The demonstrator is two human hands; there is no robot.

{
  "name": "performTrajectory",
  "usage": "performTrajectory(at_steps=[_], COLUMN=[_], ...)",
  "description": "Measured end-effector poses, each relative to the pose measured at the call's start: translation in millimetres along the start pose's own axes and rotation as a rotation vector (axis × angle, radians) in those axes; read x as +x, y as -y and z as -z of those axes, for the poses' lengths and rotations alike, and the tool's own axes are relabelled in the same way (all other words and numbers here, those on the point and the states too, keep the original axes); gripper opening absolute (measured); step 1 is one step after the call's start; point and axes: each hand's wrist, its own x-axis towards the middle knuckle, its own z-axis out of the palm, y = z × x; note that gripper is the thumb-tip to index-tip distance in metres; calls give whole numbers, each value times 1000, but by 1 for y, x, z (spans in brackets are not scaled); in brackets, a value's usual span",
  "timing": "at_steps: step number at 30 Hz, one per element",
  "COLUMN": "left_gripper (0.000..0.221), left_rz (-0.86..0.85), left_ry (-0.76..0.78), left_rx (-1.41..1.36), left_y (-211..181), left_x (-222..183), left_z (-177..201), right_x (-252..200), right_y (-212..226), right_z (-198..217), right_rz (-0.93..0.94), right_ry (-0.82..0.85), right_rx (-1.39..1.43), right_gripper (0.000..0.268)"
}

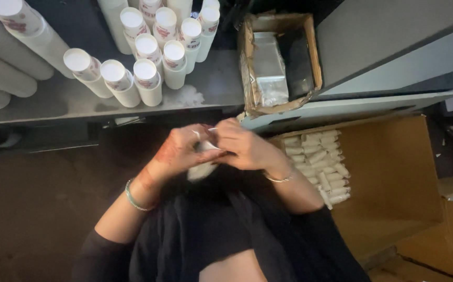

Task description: Packing stacks of paper cups into small plastic bags at a packaging station.

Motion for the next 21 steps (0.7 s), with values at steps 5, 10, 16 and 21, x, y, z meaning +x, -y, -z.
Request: performTrajectory(at_steps=[5,10,16,21], left_gripper=[15,26,25,24], left_rz=[54,-603,-568,-541], left_ry=[20,402,344,309], left_rx=[65,-176,-95,-2], left_y=[-29,-120,-120,-121], left_x=[5,43,32,23], left_z=[19,65,71,82], right_x=[-73,-79,-7,-39], right_y=[-14,-29,-142,-234], right_z=[55,98,80,30], right_rz=[-449,-712,-781,-666], right_ry=[320,175,-282,-202], right_rx=[-597,-696,-517,-671], right_gripper=[27,22,18,26])
